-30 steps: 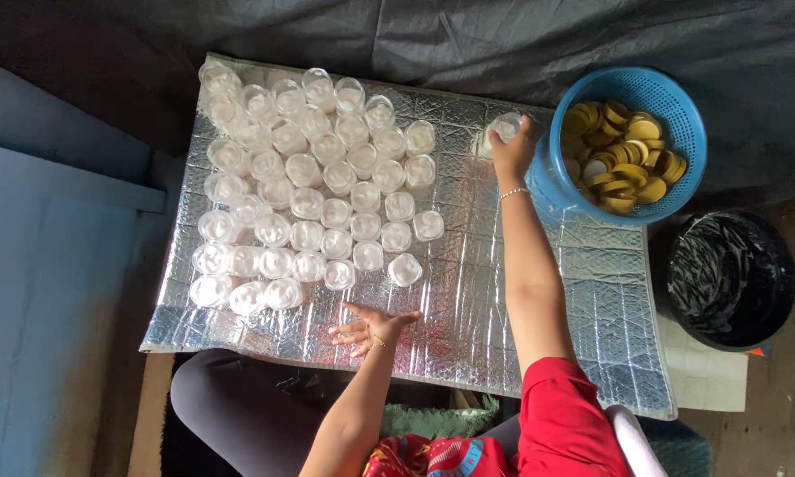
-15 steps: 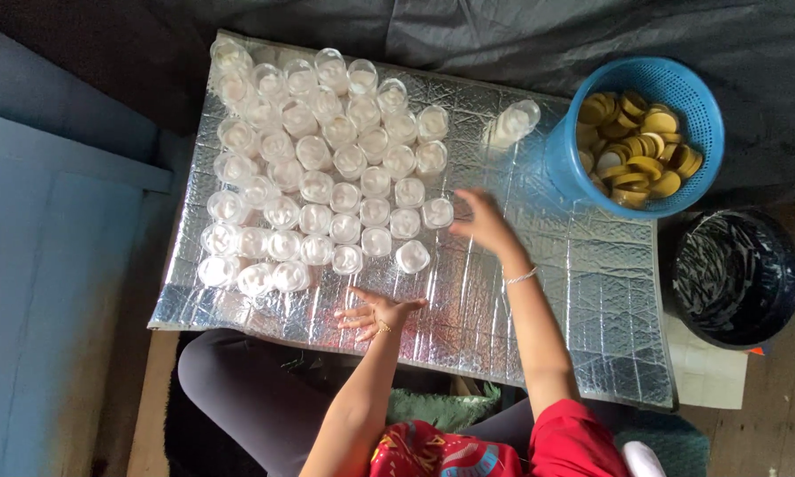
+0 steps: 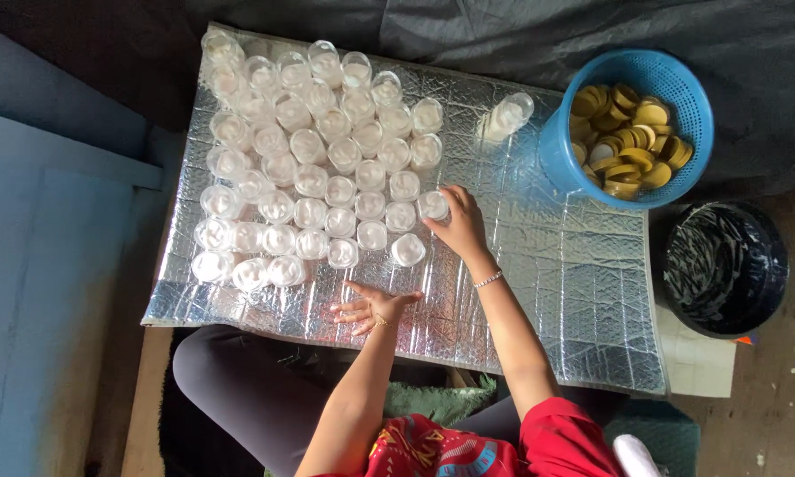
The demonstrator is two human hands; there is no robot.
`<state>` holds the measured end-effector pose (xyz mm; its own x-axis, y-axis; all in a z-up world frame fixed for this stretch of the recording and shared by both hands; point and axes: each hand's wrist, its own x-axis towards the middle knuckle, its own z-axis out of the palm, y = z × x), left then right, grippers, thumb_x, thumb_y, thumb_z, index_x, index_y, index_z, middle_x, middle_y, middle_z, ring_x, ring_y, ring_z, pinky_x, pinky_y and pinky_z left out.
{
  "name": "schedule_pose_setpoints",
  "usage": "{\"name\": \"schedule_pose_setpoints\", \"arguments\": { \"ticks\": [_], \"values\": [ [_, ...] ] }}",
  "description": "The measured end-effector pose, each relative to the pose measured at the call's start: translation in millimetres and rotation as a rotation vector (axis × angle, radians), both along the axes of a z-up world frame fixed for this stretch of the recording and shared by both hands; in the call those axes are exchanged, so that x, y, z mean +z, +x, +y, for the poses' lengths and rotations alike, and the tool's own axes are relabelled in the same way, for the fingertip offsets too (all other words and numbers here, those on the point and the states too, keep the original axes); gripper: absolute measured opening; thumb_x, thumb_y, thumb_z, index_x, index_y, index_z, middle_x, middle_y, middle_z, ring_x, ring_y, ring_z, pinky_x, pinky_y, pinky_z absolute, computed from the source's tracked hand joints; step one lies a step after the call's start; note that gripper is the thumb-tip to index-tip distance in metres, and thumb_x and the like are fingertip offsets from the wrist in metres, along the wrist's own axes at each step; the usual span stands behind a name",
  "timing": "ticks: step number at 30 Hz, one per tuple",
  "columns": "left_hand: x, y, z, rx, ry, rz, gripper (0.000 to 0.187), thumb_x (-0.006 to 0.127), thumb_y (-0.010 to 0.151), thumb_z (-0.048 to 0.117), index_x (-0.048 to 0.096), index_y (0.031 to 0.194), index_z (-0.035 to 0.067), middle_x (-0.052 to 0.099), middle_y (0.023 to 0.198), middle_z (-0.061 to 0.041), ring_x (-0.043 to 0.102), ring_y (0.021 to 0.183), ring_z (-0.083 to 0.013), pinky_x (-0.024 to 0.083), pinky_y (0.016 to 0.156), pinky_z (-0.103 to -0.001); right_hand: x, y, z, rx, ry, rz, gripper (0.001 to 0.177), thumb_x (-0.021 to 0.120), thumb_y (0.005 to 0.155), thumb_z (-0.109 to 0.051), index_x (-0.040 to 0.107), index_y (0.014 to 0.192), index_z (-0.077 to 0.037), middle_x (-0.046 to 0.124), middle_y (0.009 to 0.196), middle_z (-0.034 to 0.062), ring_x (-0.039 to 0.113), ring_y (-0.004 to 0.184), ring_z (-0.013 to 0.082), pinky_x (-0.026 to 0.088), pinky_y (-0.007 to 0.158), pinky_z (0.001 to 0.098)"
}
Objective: Arranging small clear plastic containers into an organized grid on a reflective mat.
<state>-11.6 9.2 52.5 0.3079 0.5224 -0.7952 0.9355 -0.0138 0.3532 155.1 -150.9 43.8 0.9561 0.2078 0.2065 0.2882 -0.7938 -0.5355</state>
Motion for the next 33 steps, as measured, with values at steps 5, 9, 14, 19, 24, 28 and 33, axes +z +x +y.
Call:
{"name": "schedule_pose_setpoints", "arguments": {
  "ticks": [5,9,14,19,24,28,33],
  "values": [
    [-1.1,-1.0,-1.1,-0.001,0.001,-0.012,0.180,0.110,0.036,0.015,-0.021,0.159,0.030,-0.026,0.154,-0.040,-0.028,0.141,-0.0604,-0.021,0.100,-0.080,-17.6,11.5,-8.7,-0.159,0.107,0.017,0.071,0.094,0.060,-0.031,0.063,0.120,-0.009,0.063,0.111,0.0122,0.068,0.099,0.0379,0.058,0.083,0.0479],
    [-2.3,-0.4,-2.6,0.002,-0.001,-0.018,0.180,0.110,0.036,0.014,-0.021,0.159,0.030,-0.026,0.154,-0.040,-0.027,0.141,-0.0603,-0.021,0.100,-0.080,-7.1,37.9,-43.2,-0.293,0.152,-0.103,0.065,0.092,0.061,-0.017,0.062,0.117,-0.003,0.063,0.105,0.0196,0.065,0.099,0.0441,0.054,0.086,0.0517],
    [-3.9,-0.6,-3.5,-0.008,-0.017,-0.019,0.180,0.110,0.036,0.014,-0.020,0.159,0.030,-0.025,0.154,-0.039,-0.027,0.141,-0.0602,-0.021,0.100,-0.081,-22.0,79.8,-92.5,-0.402,0.050,-0.196,0.066,0.093,0.061,-0.022,0.067,0.116,0.003,0.060,0.107,0.0202,0.059,0.108,0.0417,0.049,0.096,0.0501],
    [-5.9,-2.1,-2.5,0.003,-0.017,-0.018,0.180,0.110,0.036,0.014,-0.020,0.159,0.030,-0.025,0.154,-0.039,-0.027,0.141,-0.0601,-0.020,0.100,-0.081,-32.9,112.3,-108.0,-0.415,0.040,-0.165,0.074,0.093,0.064,-0.028,0.068,0.122,0.009,0.067,0.111,0.0312,0.060,0.112,0.0493,0.045,0.102,0.0541],
    [-7.0,-4.0,-5.3,0.006,-0.015,-0.013,0.179,0.110,0.037,0.014,-0.020,0.159,0.030,-0.024,0.154,-0.039,-0.027,0.142,-0.0600,-0.020,0.100,-0.081,-55.8,134.5,-127.8,-0.410,0.036,-0.189,0.074,0.096,0.059,-0.028,0.070,0.119,0.008,0.068,0.107,0.0300,0.062,0.108,0.0467,0.048,0.098,0.0508],
    [-7.8,-2.8,-6.0,0.013,-0.009,-0.007,0.179,0.110,0.037,0.014,-0.019,0.159,0.030,-0.024,0.154,-0.039,-0.027,0.142,-0.0599,-0.020,0.100,-0.081,-60.4,143.7,-135.0,-0.398,0.040,-0.171,0.075,0.096,0.059,-0.027,0.070,0.122,0.005,0.069,0.108,0.0267,0.064,0.107,0.0437,0.050,0.098,0.0488],
    [-9.0,-2.8,-8.1,0.018,-0.012,0.002,0.179,0.110,0.037,0.013,-0.019,0.159,0.030,-0.023,0.155,-0.039,-0.026,0.142,-0.0598,-0.019,0.100,-0.081,-51.1,140.4,-133.3,-0.411,0.023,-0.164,0.079,0.096,0.059,-0.025,0.068,0.125,0.007,0.069,0.112,0.0296,0.063,0.110,0.0463,0.049,0.099,0.0520]
  ]
}}
